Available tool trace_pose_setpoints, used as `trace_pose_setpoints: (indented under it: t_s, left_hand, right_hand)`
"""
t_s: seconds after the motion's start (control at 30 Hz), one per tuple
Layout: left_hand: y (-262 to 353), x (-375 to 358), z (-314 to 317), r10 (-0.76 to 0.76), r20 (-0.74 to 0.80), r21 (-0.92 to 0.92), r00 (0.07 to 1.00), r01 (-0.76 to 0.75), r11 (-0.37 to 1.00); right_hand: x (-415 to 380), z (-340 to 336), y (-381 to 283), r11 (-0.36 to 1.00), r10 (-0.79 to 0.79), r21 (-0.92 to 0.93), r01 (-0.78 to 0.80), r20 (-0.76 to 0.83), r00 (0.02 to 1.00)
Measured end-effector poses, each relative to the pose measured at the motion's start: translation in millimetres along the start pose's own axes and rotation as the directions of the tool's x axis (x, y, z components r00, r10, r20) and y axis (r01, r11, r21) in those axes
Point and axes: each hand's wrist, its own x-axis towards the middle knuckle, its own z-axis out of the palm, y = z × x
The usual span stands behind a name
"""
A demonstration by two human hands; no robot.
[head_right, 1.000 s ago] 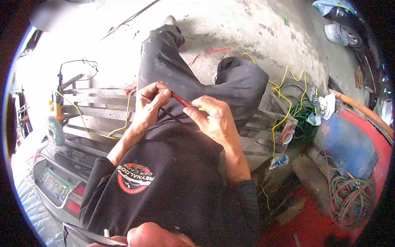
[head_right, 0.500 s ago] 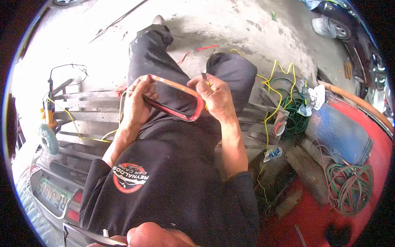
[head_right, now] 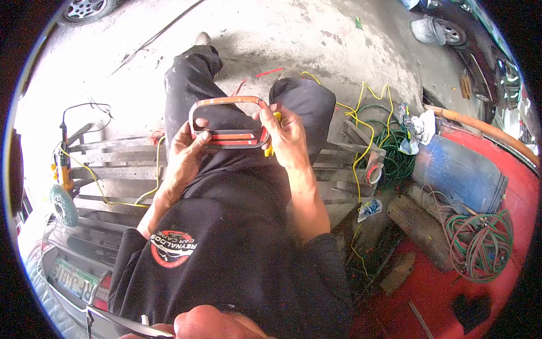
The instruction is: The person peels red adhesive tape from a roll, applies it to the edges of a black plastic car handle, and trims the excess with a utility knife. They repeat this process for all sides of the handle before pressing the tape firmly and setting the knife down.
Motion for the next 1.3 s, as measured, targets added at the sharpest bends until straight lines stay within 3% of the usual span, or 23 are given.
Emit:
trace_pose_setpoints:
  t_s: [0.1,0.13,0.23,0.4,0.5,0.57,0.63,0.73,0.83,0.87,0.97,1.03,1.07,1.1,1.13,1.17,1.23,1.3]
  left_hand:
    - [-11,5,4,0.037,-0.067,-0.096,0.997,-0.044,0.994]
    - [-11,6,4,0.054,-0.058,-0.095,0.997,-0.059,0.994]
    - [-15,9,6,0.073,-0.014,-0.092,0.997,-0.074,0.993]
    - [-17,15,-12,0.014,0.105,-0.166,0.994,0.004,0.986]
    - [9,17,-7,0.186,0.123,0.109,0.975,-0.200,0.974]
    - [29,25,-18,0.130,0.239,0.437,0.962,-0.226,0.871]
    - [43,26,-9,-0.036,0.282,0.546,0.959,-0.129,0.828]
    - [55,20,13,0.100,0.366,0.723,0.925,-0.350,0.595]
    - [44,26,2,-0.043,0.149,0.624,0.988,-0.060,0.779]
    - [38,28,3,0.009,0.061,0.533,0.998,-0.040,0.845]
    - [28,32,1,0.022,0.025,0.128,0.999,-0.025,0.991]
    - [18,35,4,0.123,0.008,0.144,0.992,-0.123,0.982]
    - [9,36,2,0.239,0.034,0.218,0.970,-0.241,0.946]
    - [6,35,4,0.350,0.072,0.285,0.934,-0.355,0.890]
    - [7,28,6,0.347,0.129,0.358,0.929,-0.370,0.857]
    - [2,28,14,0.422,0.212,0.271,0.881,-0.468,0.841]
    - [-10,32,12,0.317,0.339,0.117,0.886,-0.374,0.920]
    - [-11,36,28,0.086,0.215,-0.150,0.973,-0.054,0.987]
  right_hand:
    - [-6,-2,18,0.993,-0.097,0.089,0.083,0.170,0.981]
    - [-11,5,17,0.997,-0.037,0.071,0.030,0.098,0.995]
    - [-11,8,30,0.980,-0.078,0.185,0.071,0.033,0.996]
    - [-12,0,29,0.991,-0.115,0.078,0.107,0.114,0.987]
    - [-14,-8,21,0.999,-0.048,0.024,0.043,0.233,0.971]
    - [-15,-13,16,0.997,0.049,-0.078,-0.026,0.317,0.947]
    - [-13,-4,9,0.988,0.114,-0.142,-0.066,0.365,0.924]
    - [-12,5,13,0.942,0.212,-0.326,-0.082,0.385,0.898]
    - [-13,17,10,0.980,0.189,-0.126,-0.157,0.316,0.930]
    - [-12,17,14,0.984,0.158,-0.129,-0.124,0.302,0.940]
    - [-10,17,26,0.986,0.082,-0.161,-0.042,0.248,0.965]
    - [-14,24,26,0.979,0.051,-0.205,-0.011,0.189,0.981]
    - [-13,23,25,0.977,0.039,-0.214,-0.001,0.174,0.984]
    - [-12,27,21,0.933,-0.087,-0.335,0.128,0.134,0.987]
    - [-12,33,14,0.856,-0.220,-0.455,0.246,0.109,0.969]
    - [-11,40,7,0.748,-0.352,-0.567,0.344,0.101,0.931]
    - [-11,56,4,0.701,-0.455,-0.518,0.491,0.206,0.866]
    - [-13,68,10,0.746,-0.385,-0.472,0.470,0.270,0.882]
